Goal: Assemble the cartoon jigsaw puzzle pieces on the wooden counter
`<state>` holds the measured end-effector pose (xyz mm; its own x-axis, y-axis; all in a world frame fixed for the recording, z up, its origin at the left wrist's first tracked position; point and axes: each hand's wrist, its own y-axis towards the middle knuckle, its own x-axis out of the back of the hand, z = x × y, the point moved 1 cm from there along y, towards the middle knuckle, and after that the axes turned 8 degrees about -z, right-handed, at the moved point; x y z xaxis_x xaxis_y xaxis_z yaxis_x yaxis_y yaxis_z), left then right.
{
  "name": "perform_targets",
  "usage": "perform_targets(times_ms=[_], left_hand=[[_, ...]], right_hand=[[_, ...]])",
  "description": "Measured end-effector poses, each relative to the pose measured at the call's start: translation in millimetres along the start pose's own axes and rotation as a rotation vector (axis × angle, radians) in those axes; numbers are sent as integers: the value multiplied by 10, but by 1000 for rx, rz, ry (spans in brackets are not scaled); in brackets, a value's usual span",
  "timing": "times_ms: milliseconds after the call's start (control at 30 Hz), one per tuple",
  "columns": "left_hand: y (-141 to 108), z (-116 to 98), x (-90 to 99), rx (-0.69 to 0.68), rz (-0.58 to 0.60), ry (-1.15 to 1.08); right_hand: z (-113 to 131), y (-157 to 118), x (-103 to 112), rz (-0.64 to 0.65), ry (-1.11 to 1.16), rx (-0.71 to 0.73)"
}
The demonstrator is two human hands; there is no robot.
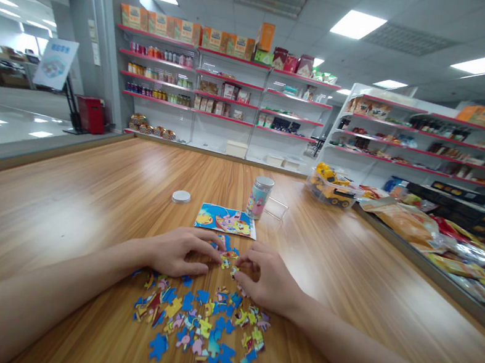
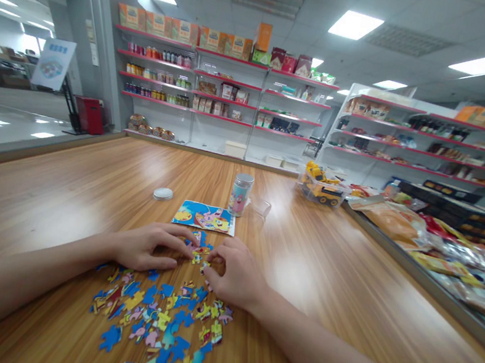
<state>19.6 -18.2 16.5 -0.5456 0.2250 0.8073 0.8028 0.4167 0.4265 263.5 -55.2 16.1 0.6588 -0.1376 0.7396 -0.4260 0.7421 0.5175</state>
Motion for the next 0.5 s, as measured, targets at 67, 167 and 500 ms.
perform_targets(times_ms=[67, 167, 500], left_hand=[[4, 1, 1, 0, 0, -4], [4, 4, 3, -9, -1, -18], [0, -12, -19, -45, 25, -13]], right_hand=[[-8, -1, -3, 10, 25, -7], [-19, -7, -7, 0, 36, 7], [-28, 5, -52, -8, 31, 65]])
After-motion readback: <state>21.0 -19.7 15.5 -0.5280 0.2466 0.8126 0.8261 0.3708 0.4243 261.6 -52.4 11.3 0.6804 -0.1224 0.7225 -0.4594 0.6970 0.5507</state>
